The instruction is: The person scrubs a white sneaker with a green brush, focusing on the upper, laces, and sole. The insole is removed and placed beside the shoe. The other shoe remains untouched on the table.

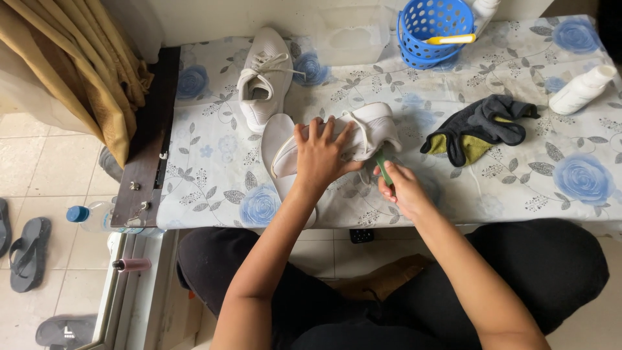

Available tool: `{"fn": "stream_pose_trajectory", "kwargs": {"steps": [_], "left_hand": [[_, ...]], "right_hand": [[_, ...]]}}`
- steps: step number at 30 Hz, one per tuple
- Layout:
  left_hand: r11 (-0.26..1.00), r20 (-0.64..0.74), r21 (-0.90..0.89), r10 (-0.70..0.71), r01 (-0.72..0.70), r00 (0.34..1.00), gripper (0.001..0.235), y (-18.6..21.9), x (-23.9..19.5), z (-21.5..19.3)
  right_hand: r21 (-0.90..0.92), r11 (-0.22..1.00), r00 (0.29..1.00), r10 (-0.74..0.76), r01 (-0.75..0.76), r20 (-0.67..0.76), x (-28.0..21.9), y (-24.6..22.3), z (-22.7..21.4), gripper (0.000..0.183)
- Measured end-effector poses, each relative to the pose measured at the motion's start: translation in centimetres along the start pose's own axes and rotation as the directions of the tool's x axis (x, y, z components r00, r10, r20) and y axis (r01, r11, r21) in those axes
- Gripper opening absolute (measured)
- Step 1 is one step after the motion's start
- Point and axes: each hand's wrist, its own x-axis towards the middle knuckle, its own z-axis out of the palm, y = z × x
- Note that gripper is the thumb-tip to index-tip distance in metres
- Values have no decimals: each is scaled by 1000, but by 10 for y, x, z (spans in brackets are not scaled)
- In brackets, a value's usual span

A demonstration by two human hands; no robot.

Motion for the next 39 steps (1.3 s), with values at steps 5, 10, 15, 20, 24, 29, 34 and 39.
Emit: {"fn": "stream_pose_trajectory", "kwargs": {"steps": [5, 10, 15, 20, 24, 29, 34, 39], "left_hand": [[1000, 48, -10, 9, -9, 999, 79, -4, 2, -5], [1000, 80, -19, 1, 0, 997, 75, -3, 3, -7], [1000, 43, -14, 0, 0, 999, 73, -4, 1, -1], [999, 61, -43, -7, 10, 998, 72, -4, 4, -5], [999, 50, -40, -4, 6, 999, 73, -4, 1, 1], [999, 91, -46, -3, 7, 996, 74, -6, 1, -6], [999, 56, -39, -6, 8, 998, 75, -6, 2, -2], [996, 45, -82, -14, 17, 999, 76, -7, 3, -3]], "right_hand": [[-135, 991, 991, 10, 7, 130, -9, -10, 2, 32], [224, 973, 991, 23, -53, 131, 4, 7, -8, 30], [115, 992, 995, 50, -60, 91, 9, 3, -14, 35], [-35, 999, 994, 2, 2, 114, -2, -2, 2, 31], [291, 956, 999, 47, -50, 18, 13, 9, -18, 28], [69, 998, 996, 4, -10, 87, -9, -5, 11, 31], [205, 977, 997, 45, -58, 68, 11, 5, -18, 29], [-31, 996, 987, 87, -84, 134, -5, -2, 11, 34]]}}
